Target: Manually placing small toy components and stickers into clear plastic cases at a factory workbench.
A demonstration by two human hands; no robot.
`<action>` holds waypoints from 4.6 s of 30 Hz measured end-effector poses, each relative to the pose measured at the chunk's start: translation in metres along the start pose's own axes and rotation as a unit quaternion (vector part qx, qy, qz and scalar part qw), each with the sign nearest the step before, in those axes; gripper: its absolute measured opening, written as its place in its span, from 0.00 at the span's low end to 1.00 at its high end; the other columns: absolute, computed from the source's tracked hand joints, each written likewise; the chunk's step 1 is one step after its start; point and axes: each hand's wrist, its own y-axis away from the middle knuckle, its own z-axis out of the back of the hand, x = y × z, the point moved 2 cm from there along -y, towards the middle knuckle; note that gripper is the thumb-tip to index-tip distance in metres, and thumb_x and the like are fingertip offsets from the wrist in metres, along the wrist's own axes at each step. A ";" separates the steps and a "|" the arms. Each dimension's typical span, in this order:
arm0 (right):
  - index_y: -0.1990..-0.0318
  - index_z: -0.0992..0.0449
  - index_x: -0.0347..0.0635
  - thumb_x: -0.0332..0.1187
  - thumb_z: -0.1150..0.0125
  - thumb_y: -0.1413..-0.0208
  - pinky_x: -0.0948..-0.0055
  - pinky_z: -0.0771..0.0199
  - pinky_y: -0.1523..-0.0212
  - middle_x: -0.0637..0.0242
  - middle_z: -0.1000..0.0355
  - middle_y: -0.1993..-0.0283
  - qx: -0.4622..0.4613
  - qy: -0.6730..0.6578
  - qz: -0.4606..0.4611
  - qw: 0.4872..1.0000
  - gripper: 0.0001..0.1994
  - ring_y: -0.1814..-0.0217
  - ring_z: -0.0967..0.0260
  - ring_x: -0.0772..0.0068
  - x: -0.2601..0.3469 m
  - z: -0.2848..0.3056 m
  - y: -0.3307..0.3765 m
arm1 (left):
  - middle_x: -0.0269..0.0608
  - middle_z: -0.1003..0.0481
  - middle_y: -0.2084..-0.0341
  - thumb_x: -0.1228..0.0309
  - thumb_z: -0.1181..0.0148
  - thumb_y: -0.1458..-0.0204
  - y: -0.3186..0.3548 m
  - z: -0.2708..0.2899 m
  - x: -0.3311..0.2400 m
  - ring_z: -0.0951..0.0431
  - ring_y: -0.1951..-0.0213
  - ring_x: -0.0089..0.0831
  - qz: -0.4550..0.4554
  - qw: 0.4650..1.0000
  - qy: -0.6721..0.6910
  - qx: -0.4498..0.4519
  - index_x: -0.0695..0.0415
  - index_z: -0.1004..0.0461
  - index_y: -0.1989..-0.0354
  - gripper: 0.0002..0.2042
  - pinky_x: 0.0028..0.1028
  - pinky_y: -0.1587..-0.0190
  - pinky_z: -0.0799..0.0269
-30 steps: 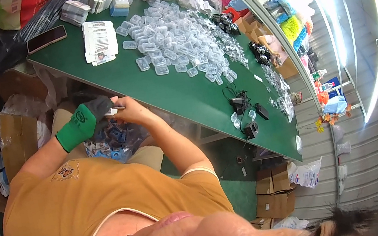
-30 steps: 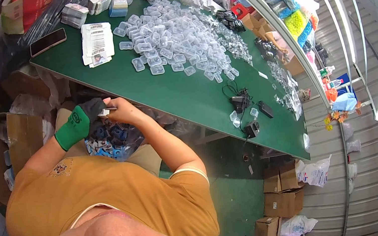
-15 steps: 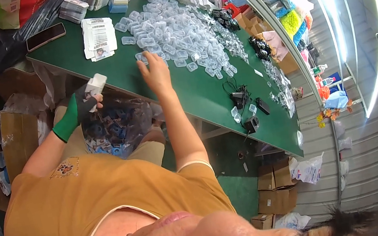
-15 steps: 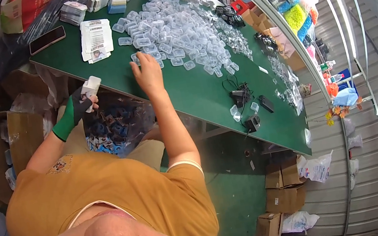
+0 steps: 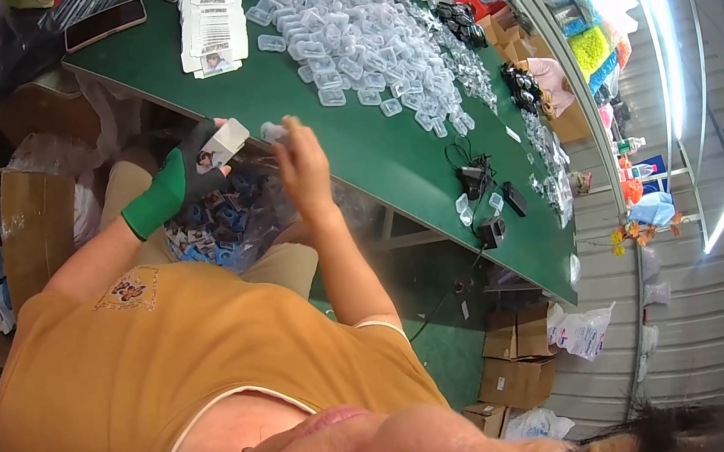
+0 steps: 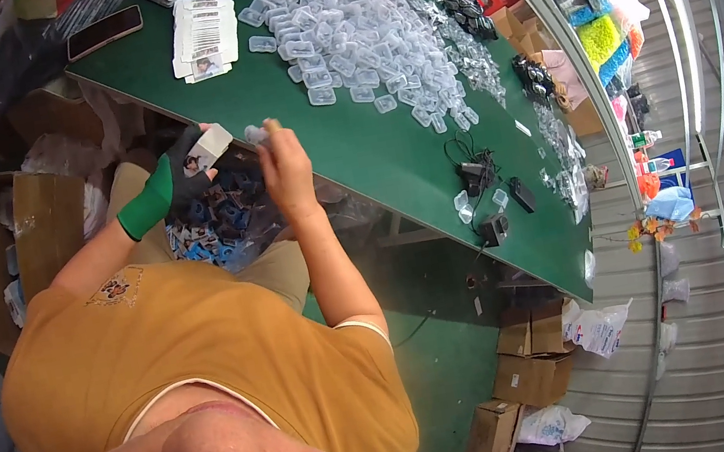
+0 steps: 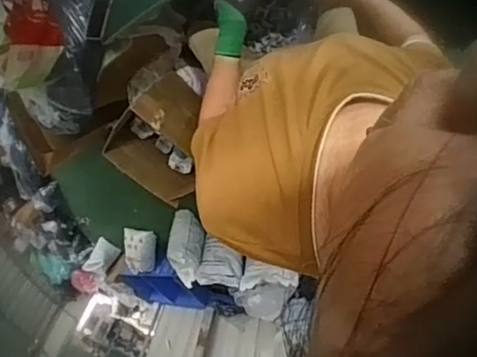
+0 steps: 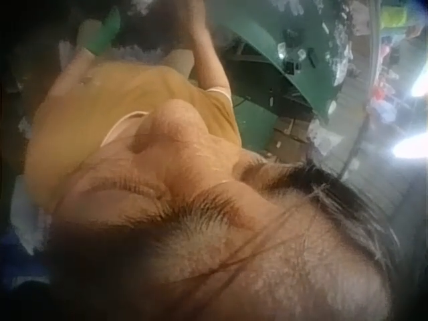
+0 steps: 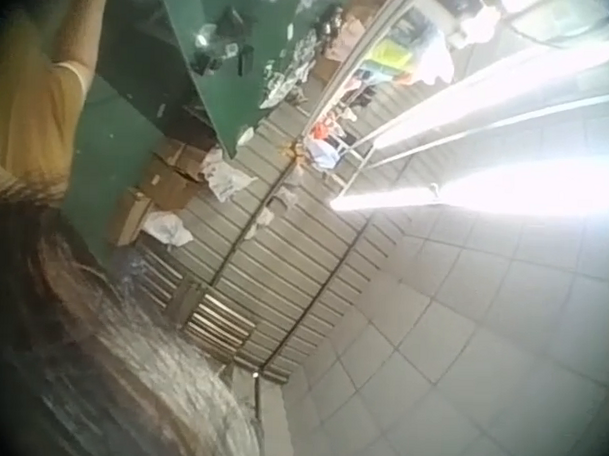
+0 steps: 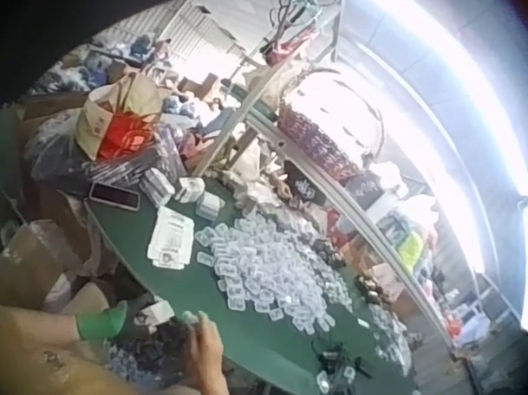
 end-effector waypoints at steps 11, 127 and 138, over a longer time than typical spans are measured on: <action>0.63 0.20 0.35 0.24 0.34 0.41 0.81 0.35 0.67 0.75 0.33 0.67 0.057 -0.178 -0.079 0.979 0.02 0.66 0.35 0.82 0.021 0.003 -0.007 | 0.49 0.26 0.45 0.76 0.33 0.53 -0.001 -0.021 -0.037 0.22 0.45 0.37 -0.031 0.999 -0.043 0.014 0.55 0.39 0.31 0.38 0.34 0.42 0.27; 0.55 0.23 0.34 0.24 0.40 0.36 0.74 0.30 0.63 0.61 0.29 0.64 -0.110 -0.186 -0.086 0.973 0.05 0.65 0.29 0.67 0.066 -0.034 0.025 | 0.47 0.24 0.65 0.79 0.40 0.49 0.001 -0.015 -0.062 0.25 0.68 0.35 -0.041 0.981 -0.141 0.130 0.51 0.57 0.20 0.46 0.32 0.58 0.25; 0.47 0.24 0.32 0.25 0.42 0.33 0.79 0.31 0.51 0.70 0.30 0.55 -0.044 -0.389 -0.139 0.910 0.10 0.54 0.31 0.79 0.050 -0.028 0.044 | 0.42 0.24 0.63 0.81 0.40 0.52 0.010 -0.012 -0.078 0.24 0.62 0.31 0.021 0.990 -0.047 0.130 0.49 0.62 0.20 0.51 0.30 0.51 0.26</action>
